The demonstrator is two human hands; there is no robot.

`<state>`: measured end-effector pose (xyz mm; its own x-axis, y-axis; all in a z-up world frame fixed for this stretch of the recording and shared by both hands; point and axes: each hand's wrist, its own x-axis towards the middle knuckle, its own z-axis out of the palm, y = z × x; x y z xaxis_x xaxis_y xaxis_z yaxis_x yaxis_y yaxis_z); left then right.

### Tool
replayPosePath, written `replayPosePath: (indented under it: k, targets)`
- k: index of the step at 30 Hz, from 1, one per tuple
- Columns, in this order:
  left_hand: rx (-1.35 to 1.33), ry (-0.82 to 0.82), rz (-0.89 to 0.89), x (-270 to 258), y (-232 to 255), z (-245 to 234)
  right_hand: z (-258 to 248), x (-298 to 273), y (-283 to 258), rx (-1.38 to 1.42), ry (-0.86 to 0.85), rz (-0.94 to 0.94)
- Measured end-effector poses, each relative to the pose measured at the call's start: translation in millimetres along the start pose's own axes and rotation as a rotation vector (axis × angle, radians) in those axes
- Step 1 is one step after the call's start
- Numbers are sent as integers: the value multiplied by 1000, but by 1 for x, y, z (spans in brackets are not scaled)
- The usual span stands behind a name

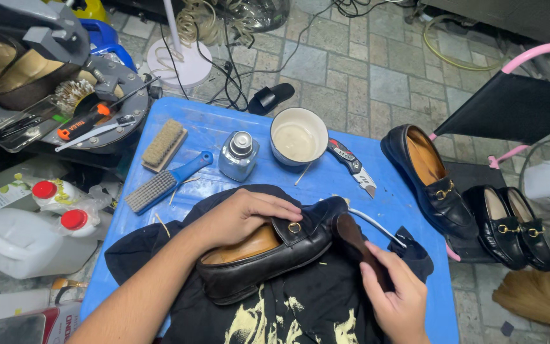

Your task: The person scrapes the interior sole of a black loafer with a utility knife, then scrubs the interior with a toothbrush and wipes it with a cloth. They repeat the scrubbing and wiping on the heel area and finish by brushing the exterior leather with a shoe brush.

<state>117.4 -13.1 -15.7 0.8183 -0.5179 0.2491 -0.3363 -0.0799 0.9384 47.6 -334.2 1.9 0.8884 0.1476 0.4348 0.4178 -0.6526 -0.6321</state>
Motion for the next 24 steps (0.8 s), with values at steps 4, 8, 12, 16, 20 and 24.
replayPosePath:
  k: [4,8,12,16,20,24]
  targets:
    - [20,-4,-10,1,-2,2,1,-4,-10,-13,-3,-24]
    - [-20,-15,-34,3,-2,-2,5,-2,-19,32,-28,-161]
    - [9,-10,-48,1,-5,-2,9,-9,-18,-95,107,-11]
    - [-32,-15,-90,2,0,-2,18,-11,-10,111,-83,-251]
    - [-27,-10,-82,1,-3,-1,19,-21,-10,15,62,-18]
    - [-46,-17,-60,3,-2,-2,16,-4,-16,126,-162,-333]
